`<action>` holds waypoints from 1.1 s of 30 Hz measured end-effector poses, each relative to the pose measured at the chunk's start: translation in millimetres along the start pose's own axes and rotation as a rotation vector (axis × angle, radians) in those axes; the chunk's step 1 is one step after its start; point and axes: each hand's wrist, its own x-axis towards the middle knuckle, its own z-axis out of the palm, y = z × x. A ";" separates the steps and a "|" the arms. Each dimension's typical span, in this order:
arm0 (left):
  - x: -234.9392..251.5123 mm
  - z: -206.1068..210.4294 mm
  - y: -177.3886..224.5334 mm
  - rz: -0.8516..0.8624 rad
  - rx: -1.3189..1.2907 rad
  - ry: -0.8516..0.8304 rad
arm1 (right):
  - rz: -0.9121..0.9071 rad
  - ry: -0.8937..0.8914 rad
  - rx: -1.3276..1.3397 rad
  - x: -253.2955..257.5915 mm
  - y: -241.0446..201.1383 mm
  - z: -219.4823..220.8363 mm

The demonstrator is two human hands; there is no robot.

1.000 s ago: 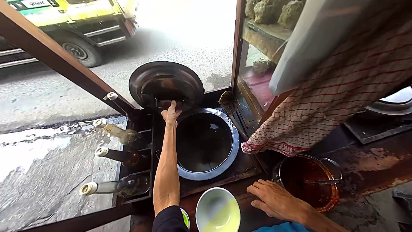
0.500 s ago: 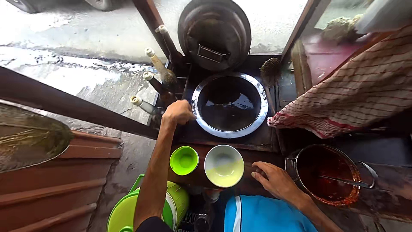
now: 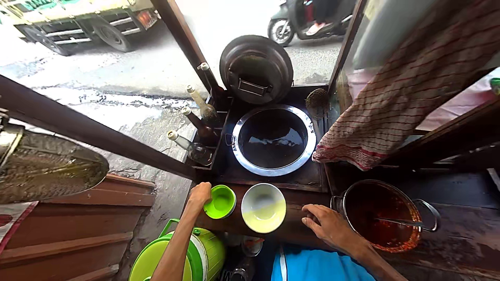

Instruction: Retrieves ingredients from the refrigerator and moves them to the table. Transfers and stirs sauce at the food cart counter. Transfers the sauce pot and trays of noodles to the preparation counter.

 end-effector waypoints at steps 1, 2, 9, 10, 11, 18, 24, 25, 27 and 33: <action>-3.6 -0.3 -0.5 0.001 0.003 0.014 | -0.011 0.031 0.014 -4.3 0.9 -2.9; -6.5 -0.7 -1.8 0.003 0.003 0.027 | -0.027 0.081 0.034 -10.6 1.3 -6.6; 10.3 8.9 -27.5 0.104 -0.045 0.095 | -0.042 0.611 0.230 -75.5 28.3 -34.2; 11.3 7.8 -30.3 0.107 -0.050 0.102 | -0.015 0.661 0.243 -83.8 34.5 -37.5; 10.1 4.8 -32.6 0.104 -0.055 0.109 | 0.015 0.705 0.250 -90.7 41.1 -40.1; -34.3 -29.8 -39.5 0.021 -0.162 0.303 | 0.099 0.774 0.265 -89.4 58.0 -39.0; -112.2 -52.6 6.2 0.134 -0.395 0.536 | -0.057 0.349 0.410 -32.0 3.2 -53.0; -123.4 -50.7 19.9 0.173 -0.441 0.572 | -0.088 0.263 0.428 -15.6 -6.8 -54.1; -143.3 -46.9 51.6 0.205 -0.522 0.594 | -0.126 0.125 0.438 17.6 -25.4 -54.3; -156.0 -26.1 113.8 0.245 -0.672 0.576 | -0.198 0.006 0.381 73.5 -50.7 -49.9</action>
